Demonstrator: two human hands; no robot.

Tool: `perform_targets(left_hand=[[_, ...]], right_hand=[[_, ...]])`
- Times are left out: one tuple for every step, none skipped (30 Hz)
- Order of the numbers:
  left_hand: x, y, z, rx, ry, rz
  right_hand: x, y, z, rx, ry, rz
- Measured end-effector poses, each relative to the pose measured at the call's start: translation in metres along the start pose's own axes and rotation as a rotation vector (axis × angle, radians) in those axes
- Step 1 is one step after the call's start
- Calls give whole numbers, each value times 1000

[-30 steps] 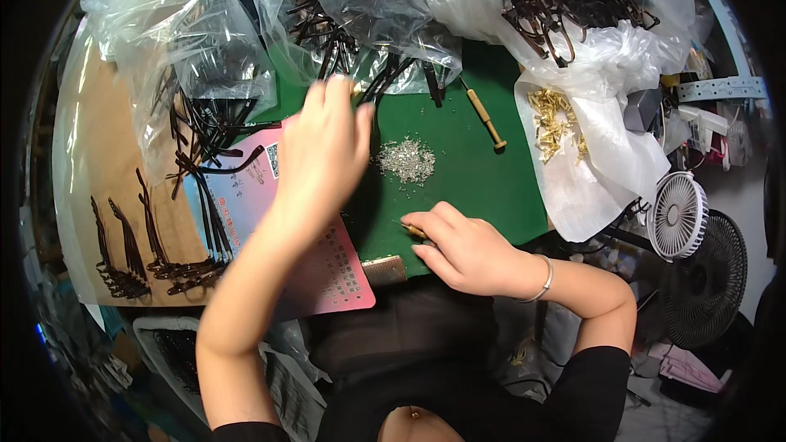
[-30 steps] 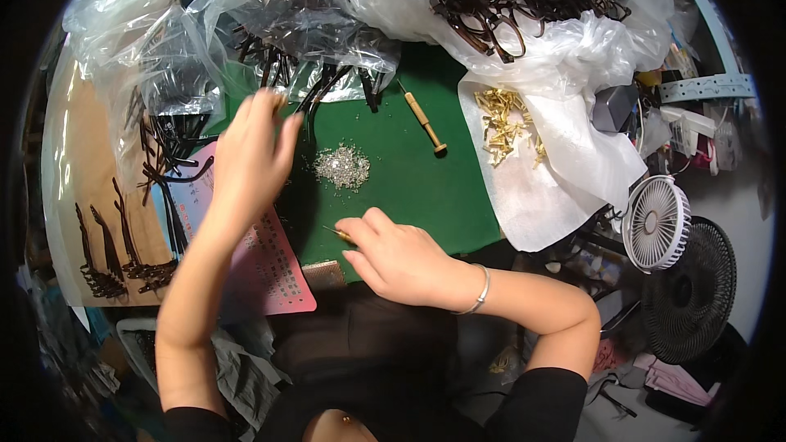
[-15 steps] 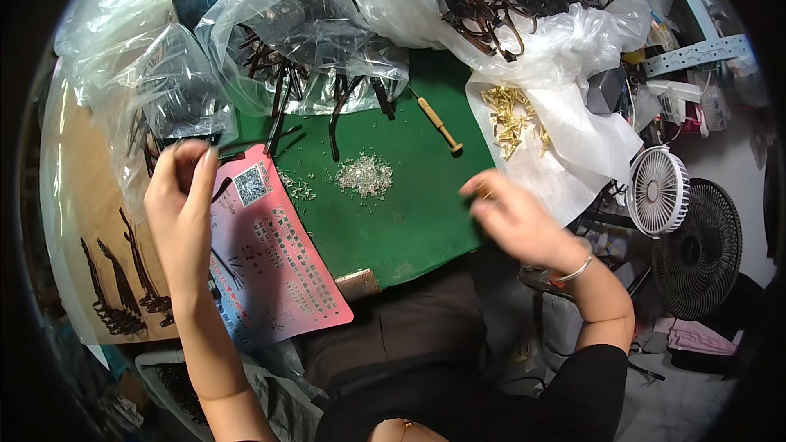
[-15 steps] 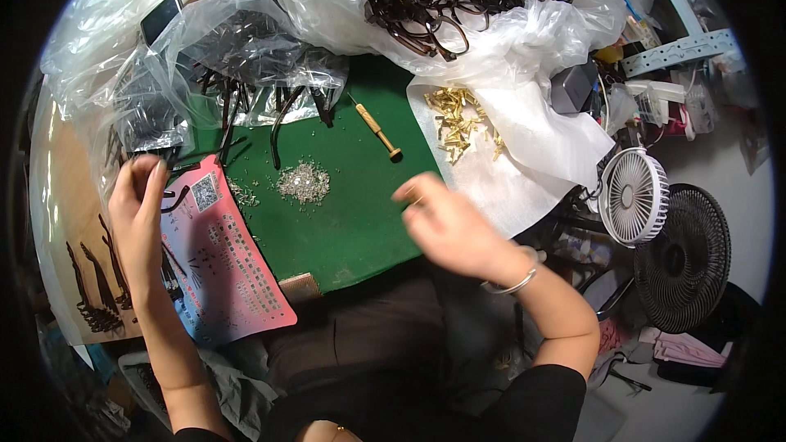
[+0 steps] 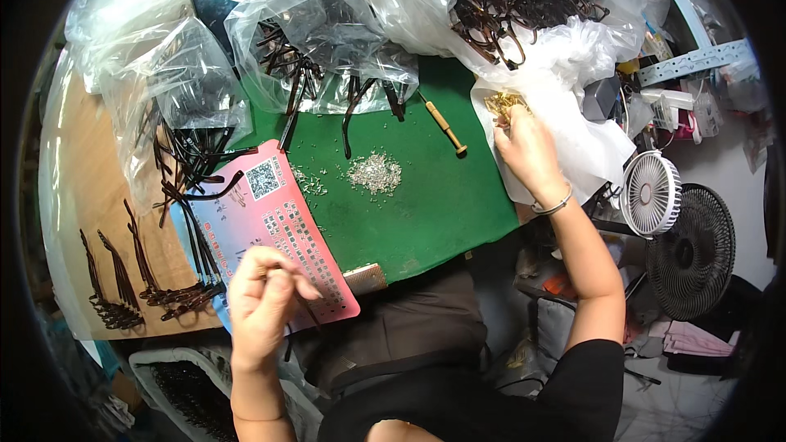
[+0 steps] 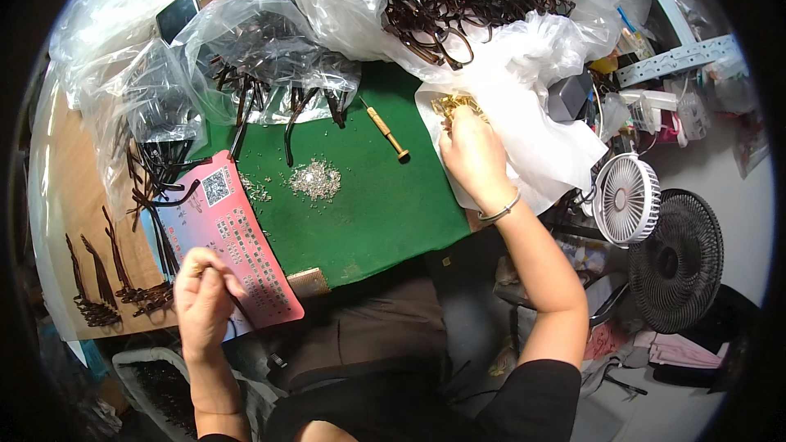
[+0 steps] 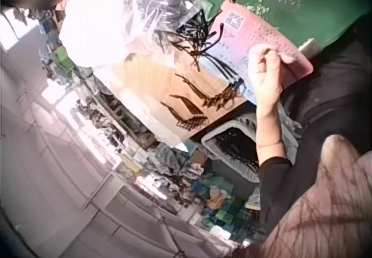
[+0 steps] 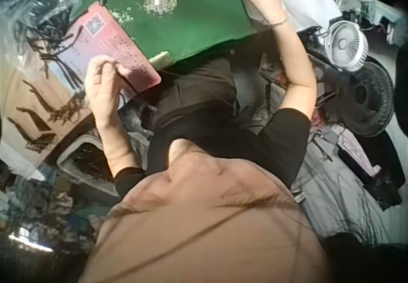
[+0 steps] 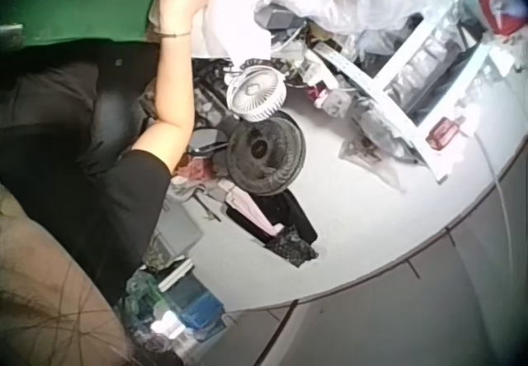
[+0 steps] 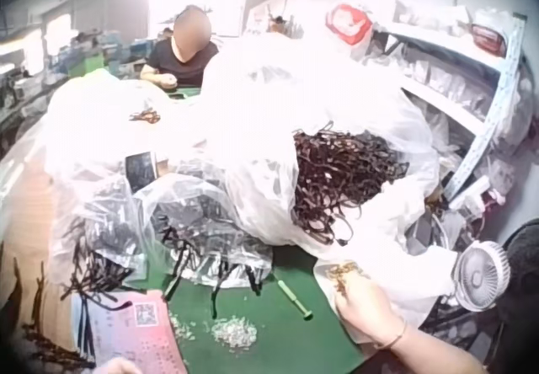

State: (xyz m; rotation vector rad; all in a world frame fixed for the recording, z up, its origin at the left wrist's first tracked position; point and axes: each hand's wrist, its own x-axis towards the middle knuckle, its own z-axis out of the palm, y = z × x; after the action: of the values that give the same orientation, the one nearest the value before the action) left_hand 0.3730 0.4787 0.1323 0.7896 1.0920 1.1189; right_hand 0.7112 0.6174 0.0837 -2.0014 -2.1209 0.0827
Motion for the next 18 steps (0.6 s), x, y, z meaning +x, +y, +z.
perform_targets(left_hand=[[4,-5,10,40,-7,7],[5,-9,18,18,-4,-58],[6,-12,22,3,4,-122],[5,-15,24,-38,-20,-155],[4,-23,19,-107,-86,-151],[3,-25,16,-113,-101,-176],[2,-27,14,-113,-101,-201],[2,-29,15,-156,-84,-195],[-1,-31,17,-195,-58,-199],[-3,-34,18,-233,-32,-204],[-7,-40,17,-156,-78,-194],[-5,-38,24,-65,-119,-261],[-2,-36,35,24,-171,-326],[0,-41,45,62,-167,-299],[3,-45,50,101,-160,-264],[1,-45,48,137,-153,-202],[0,-43,43,98,-150,-231],[-3,-43,36,54,-136,-267]], right_hand=[[2,0,0,25,-4,5],[1,2,1,44,-10,19],[1,0,2,71,-15,31],[1,0,-2,127,-57,57],[0,0,-11,181,-98,83],[1,-4,-22,231,-139,108],[-1,-12,-30,313,-146,76],[-8,-25,-43,395,-155,44],[-17,-40,-53,485,-174,15],[-25,-57,-64,530,-305,-36],[-31,-74,-68,578,-430,-95],[-36,-84,-60,565,-410,-229],[-42,-93,-50,546,-380,-358],[-43,-102,-38,522,-414,-323],[-44,-107,-25,497,-404,-330],[-46,-108,-18,494,-427,-325],[-49,-110,-14,491,-449,-320],[-51,-107,-9,557,-443,-301]])
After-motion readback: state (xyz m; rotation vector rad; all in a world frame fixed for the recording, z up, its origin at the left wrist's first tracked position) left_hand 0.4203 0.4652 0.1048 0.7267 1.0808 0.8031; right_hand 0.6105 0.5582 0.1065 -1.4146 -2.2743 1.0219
